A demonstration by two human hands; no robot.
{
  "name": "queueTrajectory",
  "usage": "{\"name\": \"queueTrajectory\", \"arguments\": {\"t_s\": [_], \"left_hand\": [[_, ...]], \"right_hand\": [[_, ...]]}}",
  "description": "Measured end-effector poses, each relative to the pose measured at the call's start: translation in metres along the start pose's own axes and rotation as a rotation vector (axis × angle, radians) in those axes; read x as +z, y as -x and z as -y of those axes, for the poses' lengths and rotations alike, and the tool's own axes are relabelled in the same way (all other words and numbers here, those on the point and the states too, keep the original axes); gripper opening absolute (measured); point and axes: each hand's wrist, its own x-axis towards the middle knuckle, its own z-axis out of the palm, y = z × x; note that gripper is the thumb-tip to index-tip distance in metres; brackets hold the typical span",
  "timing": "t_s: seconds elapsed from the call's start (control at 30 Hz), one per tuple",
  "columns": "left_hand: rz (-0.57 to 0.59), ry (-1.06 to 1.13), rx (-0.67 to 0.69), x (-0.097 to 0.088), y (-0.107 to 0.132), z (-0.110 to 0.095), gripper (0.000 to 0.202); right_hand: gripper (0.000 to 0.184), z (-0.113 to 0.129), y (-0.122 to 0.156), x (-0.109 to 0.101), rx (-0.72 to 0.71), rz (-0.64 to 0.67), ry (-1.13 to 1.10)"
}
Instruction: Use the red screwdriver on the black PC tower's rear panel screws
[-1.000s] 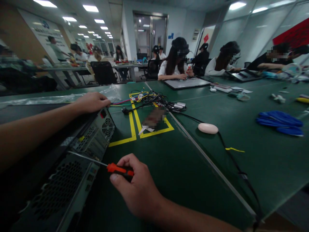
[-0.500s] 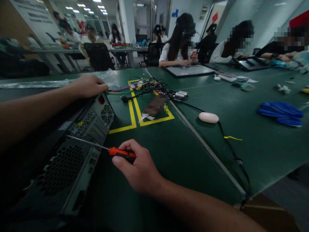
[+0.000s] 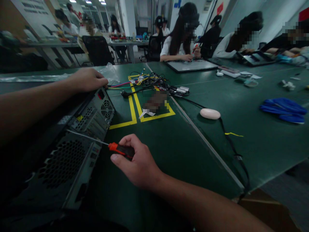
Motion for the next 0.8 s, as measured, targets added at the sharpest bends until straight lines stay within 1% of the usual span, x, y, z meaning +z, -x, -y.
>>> {"name": "queueTrajectory", "arguments": {"t_s": [0.17,0.37,0.5,0.63,0.8], "left_hand": [[0.024,0.006,-0.030,-0.0015,0.0020,-0.0021,0.056],[-0.008,-0.011,-0.021,-0.0004,0.0032,-0.0039,0.056],[0.014,0.004,-0.030,-0.0008,0.0023,-0.0032,0.057],[0.008,-0.017,-0.022,-0.0009,0.0014,-0.0023,0.056],[0.016,-0.006,-0.026,-0.0020,0.0030,-0.0023,0.056]], "right_hand": [[0.015,-0.0001,-0.0003,-0.0013,0.000,-0.010,0.057],[0.014,-0.0025,0.0006,-0.0010,-0.012,-0.027,0.083],[0.014,-0.0027,0.0009,-0.0008,-0.012,-0.020,0.075],[0.013,0.0001,0.0015,-0.0013,0.016,-0.017,0.067],[0.013,0.0012,0.0016,-0.0015,0.015,-0.019,0.052]]}}
